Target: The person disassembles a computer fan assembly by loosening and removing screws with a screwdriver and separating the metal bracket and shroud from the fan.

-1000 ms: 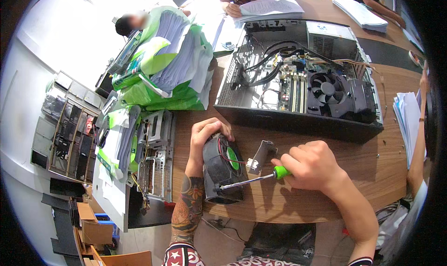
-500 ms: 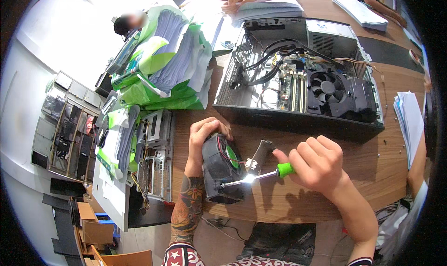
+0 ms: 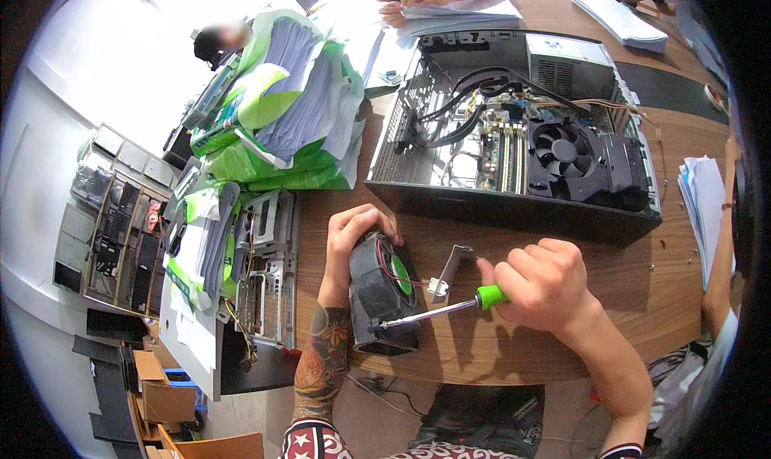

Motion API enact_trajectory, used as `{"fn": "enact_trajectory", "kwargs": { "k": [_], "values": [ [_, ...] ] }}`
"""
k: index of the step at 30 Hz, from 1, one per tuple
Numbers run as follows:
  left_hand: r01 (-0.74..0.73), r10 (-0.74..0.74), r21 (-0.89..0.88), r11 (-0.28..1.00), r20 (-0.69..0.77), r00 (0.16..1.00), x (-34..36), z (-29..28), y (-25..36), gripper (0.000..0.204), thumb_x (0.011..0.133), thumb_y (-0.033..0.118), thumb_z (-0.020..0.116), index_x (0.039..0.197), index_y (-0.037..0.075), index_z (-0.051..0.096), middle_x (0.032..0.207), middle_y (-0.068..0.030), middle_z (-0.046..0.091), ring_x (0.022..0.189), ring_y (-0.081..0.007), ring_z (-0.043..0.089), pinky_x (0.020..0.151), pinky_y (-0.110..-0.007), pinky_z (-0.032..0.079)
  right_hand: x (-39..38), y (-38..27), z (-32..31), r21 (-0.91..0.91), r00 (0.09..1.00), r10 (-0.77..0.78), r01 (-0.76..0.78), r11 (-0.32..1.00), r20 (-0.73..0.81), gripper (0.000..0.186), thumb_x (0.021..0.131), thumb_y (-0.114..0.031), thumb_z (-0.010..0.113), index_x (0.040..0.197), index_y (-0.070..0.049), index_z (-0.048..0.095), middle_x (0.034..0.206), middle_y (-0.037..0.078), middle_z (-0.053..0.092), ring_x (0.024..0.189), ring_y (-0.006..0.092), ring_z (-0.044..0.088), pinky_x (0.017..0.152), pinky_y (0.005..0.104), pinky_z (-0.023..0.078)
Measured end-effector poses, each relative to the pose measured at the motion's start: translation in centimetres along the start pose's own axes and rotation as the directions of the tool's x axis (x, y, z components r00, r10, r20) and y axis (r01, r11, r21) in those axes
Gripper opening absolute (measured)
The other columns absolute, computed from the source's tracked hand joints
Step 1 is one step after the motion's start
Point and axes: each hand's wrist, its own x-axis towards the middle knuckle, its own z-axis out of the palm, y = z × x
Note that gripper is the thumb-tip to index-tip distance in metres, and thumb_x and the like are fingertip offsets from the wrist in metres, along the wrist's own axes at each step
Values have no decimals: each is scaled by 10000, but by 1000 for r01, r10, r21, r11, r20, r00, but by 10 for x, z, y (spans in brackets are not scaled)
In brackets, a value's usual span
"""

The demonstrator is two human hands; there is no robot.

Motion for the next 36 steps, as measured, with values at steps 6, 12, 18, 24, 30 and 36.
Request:
{"fn": "enact_trajectory", "kwargs": {
  "k": [6,12,18,24,30,36],
  "values": [
    [-10,11,-11,1000,14,1000,0,2,3,354,897,220,470,695,-41,599,692,-164,613,669,-217,593,671,-316,470,-5,1,5,1,1000,18,-19,1000,25,355,791,-157,700,547,-136,443,507,3,416,433,167,478,435,311,342],
    [11,-11,-38,999,-7,1000,0,2,1,355,895,220,474,688,-42,599,692,-164,613,669,-218,592,673,-318,469,4,-3,-6,-158,996,-17,4,987,-82,369,775,-108,718,542,-120,432,540,-8,387,465,147,415,455,298,298],
    [-9,9,-46,999,4,1000,-1,0,0,358,894,219,477,688,-47,599,691,-166,613,667,-218,591,666,-317,466,4,-6,-9,-137,996,-40,30,990,-75,383,767,-116,727,535,-122,422,524,-11,370,456,145,406,453,302,295],
    [-2,2,-17,1000,7,1000,-1,2,2,362,899,216,470,687,-48,599,691,-165,614,664,-215,590,661,-314,465,3,-2,-5,-71,999,-18,15,997,-47,397,704,-78,713,500,-120,375,480,13,367,377,170,387,420,310,272],
    [-14,14,-22,1000,8,1000,-1,4,3,368,904,222,464,690,-44,604,692,-160,616,672,-211,593,664,-312,465,0,-1,-2,-32,1000,11,-11,999,-5,376,700,-84,715,498,-124,401,471,16,386,365,178,421,412,309,299],
    [-2,3,-33,999,23,1000,0,0,-1,366,905,220,464,695,-44,607,695,-161,617,677,-212,596,670,-310,466,-2,-2,-1,7,999,39,-39,999,26,356,707,-89,720,503,-116,430,472,26,415,372,187,451,415,320,326]
  ]
}}
